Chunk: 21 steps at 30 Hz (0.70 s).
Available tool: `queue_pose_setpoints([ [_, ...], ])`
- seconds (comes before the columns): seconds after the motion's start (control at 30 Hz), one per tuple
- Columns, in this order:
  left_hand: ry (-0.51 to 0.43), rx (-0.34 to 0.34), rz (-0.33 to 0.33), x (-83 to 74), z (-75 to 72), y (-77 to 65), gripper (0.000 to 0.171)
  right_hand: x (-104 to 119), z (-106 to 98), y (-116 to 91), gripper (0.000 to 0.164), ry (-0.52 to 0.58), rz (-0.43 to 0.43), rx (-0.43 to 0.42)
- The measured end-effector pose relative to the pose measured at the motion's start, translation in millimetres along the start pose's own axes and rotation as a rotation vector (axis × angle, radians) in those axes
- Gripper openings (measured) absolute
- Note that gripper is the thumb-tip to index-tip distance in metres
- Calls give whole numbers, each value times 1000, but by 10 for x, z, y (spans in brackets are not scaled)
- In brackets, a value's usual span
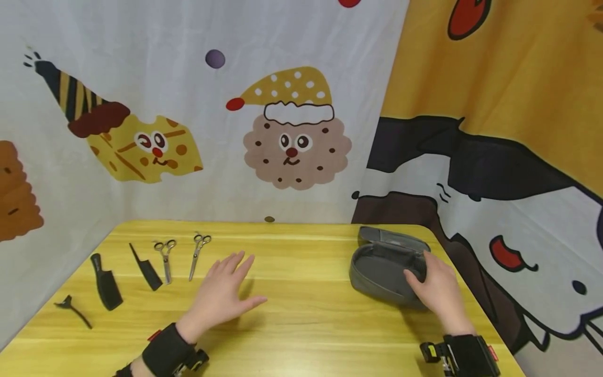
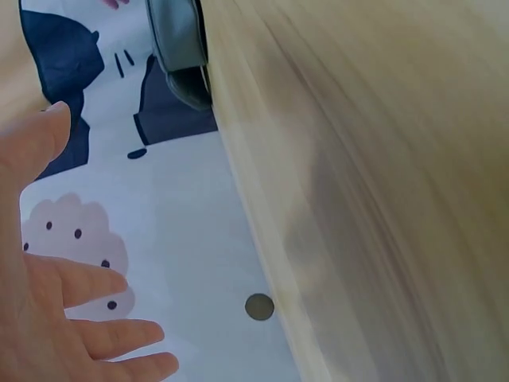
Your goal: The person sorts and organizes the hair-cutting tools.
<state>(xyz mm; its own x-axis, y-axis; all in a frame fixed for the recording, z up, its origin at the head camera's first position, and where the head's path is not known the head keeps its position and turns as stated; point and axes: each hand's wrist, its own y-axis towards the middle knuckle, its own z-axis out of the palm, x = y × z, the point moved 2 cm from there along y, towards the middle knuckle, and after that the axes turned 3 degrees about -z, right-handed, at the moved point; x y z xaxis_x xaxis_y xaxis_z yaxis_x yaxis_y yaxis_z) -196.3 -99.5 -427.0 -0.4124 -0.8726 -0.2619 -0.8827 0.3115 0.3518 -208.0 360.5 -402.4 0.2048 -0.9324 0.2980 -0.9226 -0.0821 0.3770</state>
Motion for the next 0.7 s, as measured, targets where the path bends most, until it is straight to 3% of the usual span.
queue_pose_setpoints([
  [0.33, -54, 39, 10, -130, 90, 66, 93, -369, -34, 64, 73, -28, 230, 300],
  [0.7, -89, 94, 8, -245, 174, 129, 92, -609, 53, 91, 56, -6, 285, 394],
])
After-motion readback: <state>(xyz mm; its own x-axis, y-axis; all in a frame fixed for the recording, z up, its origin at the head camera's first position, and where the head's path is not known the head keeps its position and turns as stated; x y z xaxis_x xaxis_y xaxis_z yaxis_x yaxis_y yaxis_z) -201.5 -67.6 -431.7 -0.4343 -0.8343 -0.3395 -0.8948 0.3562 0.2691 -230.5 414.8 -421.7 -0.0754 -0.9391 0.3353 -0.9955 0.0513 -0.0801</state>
